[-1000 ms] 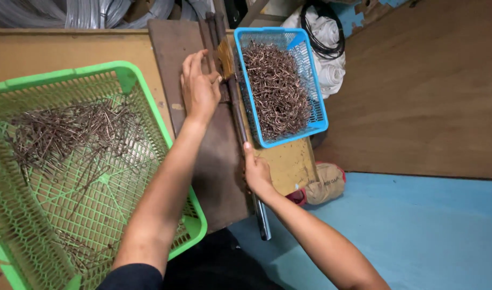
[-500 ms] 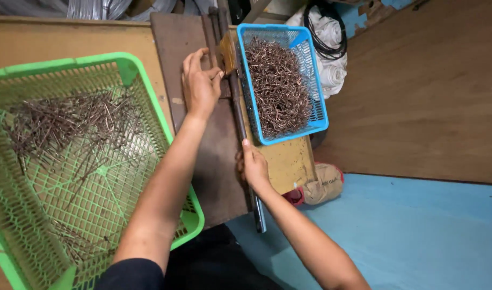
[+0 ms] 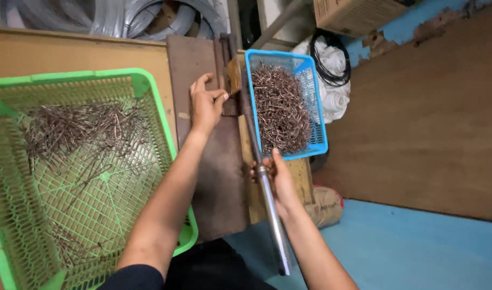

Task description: Process small metal pins using a manual press and sort them into baskets

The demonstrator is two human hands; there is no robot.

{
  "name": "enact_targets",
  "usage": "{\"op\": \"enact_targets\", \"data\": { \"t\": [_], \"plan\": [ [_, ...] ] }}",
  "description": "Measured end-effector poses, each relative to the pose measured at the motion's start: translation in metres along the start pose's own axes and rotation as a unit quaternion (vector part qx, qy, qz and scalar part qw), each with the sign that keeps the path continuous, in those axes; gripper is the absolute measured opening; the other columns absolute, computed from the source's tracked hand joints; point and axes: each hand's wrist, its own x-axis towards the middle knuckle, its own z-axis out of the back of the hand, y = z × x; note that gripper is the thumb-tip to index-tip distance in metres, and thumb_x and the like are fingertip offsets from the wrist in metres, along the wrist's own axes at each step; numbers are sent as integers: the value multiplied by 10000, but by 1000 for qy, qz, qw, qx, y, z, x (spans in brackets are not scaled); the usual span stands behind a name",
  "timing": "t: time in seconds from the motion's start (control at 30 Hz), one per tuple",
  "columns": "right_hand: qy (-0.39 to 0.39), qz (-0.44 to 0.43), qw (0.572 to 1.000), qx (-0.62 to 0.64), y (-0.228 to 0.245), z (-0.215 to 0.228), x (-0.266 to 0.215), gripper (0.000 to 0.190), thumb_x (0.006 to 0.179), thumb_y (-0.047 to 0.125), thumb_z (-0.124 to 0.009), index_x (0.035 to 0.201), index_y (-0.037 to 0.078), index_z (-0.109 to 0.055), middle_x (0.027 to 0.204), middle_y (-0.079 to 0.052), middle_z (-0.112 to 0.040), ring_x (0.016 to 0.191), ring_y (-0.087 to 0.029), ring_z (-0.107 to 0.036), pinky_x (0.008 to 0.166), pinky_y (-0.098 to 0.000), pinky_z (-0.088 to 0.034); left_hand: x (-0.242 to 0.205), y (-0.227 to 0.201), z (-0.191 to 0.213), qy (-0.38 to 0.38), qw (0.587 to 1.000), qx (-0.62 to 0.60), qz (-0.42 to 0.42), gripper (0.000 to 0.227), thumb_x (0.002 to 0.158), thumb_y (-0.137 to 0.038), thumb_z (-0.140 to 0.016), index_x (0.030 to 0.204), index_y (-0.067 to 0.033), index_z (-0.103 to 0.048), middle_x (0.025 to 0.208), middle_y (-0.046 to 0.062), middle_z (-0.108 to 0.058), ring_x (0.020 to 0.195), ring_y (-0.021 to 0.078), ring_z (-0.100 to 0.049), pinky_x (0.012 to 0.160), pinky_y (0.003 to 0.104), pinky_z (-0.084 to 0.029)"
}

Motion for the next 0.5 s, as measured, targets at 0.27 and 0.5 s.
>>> {"op": "enact_targets", "data": {
  "t": [0.27,0.5],
  "plan": [
    [32,2,999,36,17,11,6,472,1016,507,-582,956,42,-640,930,-168,-740,818,-284,-752,694,-393,-627,3,-9,13,48,998,32,19,122,801,-221,-904,903,-244,-842,1361,97,-585,1299,411,-513,1145,481,-406],
    [32,-3,999,9,-9,15,10,464,994,511,-624,985,47,-642,870,-21,-658,795,-156,-694,669,-281,-584,-34,-30,61,109,984,81,113,127,801,-341,-888,905,-296,-831,1305,41,-674,1163,318,-685,976,394,-556]
  ]
}}
